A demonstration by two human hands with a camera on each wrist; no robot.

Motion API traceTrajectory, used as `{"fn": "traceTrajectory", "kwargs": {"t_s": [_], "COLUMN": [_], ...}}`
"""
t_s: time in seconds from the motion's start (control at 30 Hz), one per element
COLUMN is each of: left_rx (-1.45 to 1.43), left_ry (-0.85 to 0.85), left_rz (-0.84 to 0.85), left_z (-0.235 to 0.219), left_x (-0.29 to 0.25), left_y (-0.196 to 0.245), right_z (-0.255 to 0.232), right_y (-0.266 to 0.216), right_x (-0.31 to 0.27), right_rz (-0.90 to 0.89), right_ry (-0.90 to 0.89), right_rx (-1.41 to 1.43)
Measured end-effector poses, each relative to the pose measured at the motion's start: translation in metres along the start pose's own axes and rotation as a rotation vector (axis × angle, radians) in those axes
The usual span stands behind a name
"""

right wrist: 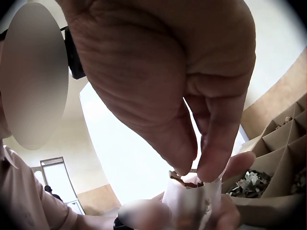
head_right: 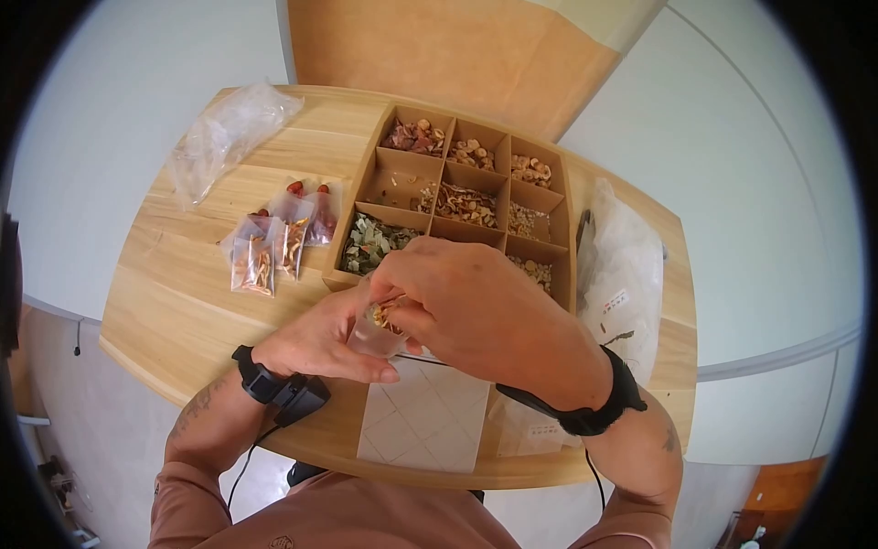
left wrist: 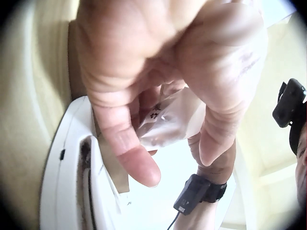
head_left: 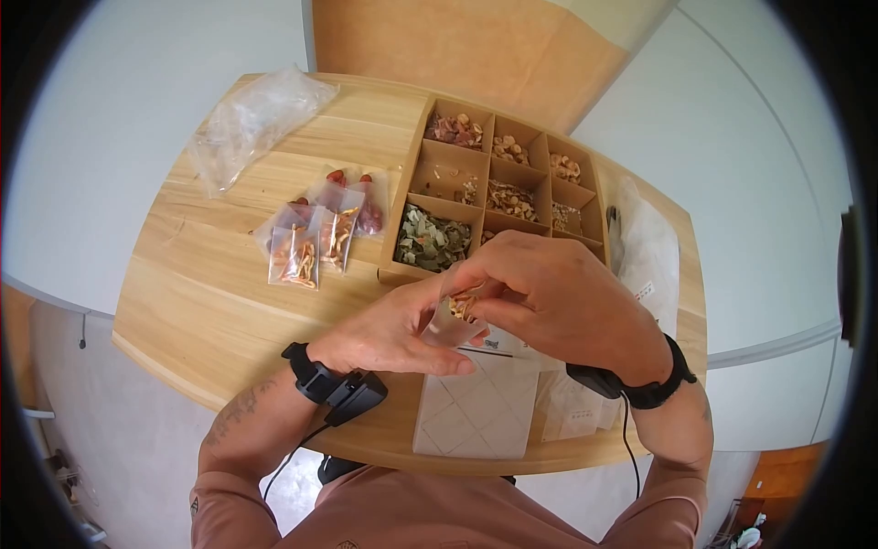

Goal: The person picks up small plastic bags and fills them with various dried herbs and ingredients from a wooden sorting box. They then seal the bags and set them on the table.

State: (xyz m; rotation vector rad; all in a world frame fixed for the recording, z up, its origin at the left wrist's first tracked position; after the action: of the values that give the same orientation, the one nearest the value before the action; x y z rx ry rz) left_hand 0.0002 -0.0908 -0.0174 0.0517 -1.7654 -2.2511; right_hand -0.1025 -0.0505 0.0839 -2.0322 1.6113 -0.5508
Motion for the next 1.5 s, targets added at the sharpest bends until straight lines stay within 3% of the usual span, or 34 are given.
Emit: {"fn": "traceTrajectory", "kwargs": {"t_s": [0.1, 0.2, 0.3, 0.4, 0.5, 0.6, 0.77, 0.87, 0.97, 1.17, 1.27, 1.37, 1.5], "left_rx": [0.039, 0.202, -0.036, 0.075, 0.105, 0.116, 0.162, 0.186, 0.206, 0.221, 0.175, 0.215, 0.190], "left_ry": [-0.014, -0.095, -0.034, -0.054, -0.072, -0.065, -0.048, -0.054, -0.077, -0.052, -0.049, -0.078, -0.083], "left_rz": [0.006, 0.142, -0.038, -0.027, 0.033, 0.001, -0.072, 0.018, 0.056, 0.029, 0.032, -0.035, 0.018], "left_z": [-0.002, -0.004, 0.000, -0.004, -0.005, -0.006, -0.012, -0.013, -0.012, -0.011, -0.011, -0.013, -0.012], "left_x": [-0.001, 0.004, -0.001, 0.000, 0.002, 0.000, -0.003, 0.000, 0.002, 0.003, 0.004, 0.001, 0.002], "left_y": [-0.006, -0.002, -0.006, -0.008, -0.012, -0.016, -0.020, -0.020, -0.018, -0.015, -0.017, -0.019, -0.017], "right_z": [0.003, 0.009, -0.011, -0.042, -0.067, -0.064, -0.028, -0.023, -0.014, -0.009, -0.027, -0.055, -0.065], "right_y": [0.001, 0.002, -0.003, 0.017, 0.077, 0.132, 0.158, 0.155, 0.162, 0.174, 0.170, 0.160, 0.168], "right_x": [-0.002, -0.004, -0.005, -0.001, 0.015, 0.035, 0.060, 0.071, 0.076, 0.075, 0.070, 0.062, 0.057], "right_rz": [0.031, -0.098, -0.014, 0.169, 0.406, 0.304, 0.157, 0.341, 0.309, 0.175, 0.115, 0.379, 0.441], "right_ry": [0.007, 0.002, -0.001, 0.069, 0.166, 0.135, -0.020, -0.121, -0.079, -0.020, 0.040, 0.044, 0.036], "right_rx": [0.030, 0.017, 0.066, 0.056, 0.158, -0.047, -0.457, -0.480, -0.619, -0.522, -0.329, -0.109, -0.041]}}
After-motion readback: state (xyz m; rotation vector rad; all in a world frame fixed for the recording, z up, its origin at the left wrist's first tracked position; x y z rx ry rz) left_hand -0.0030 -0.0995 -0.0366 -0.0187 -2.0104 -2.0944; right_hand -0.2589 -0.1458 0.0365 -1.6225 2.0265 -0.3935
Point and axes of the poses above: each hand's wrist, its own x-axis towards the middle knuckle, its own z-axis out of the palm, y = z × x, the point moved 6 cm from there along x, towards the middle knuckle, and after that the axes turned 2 degrees about z, right-handed, at the moved point
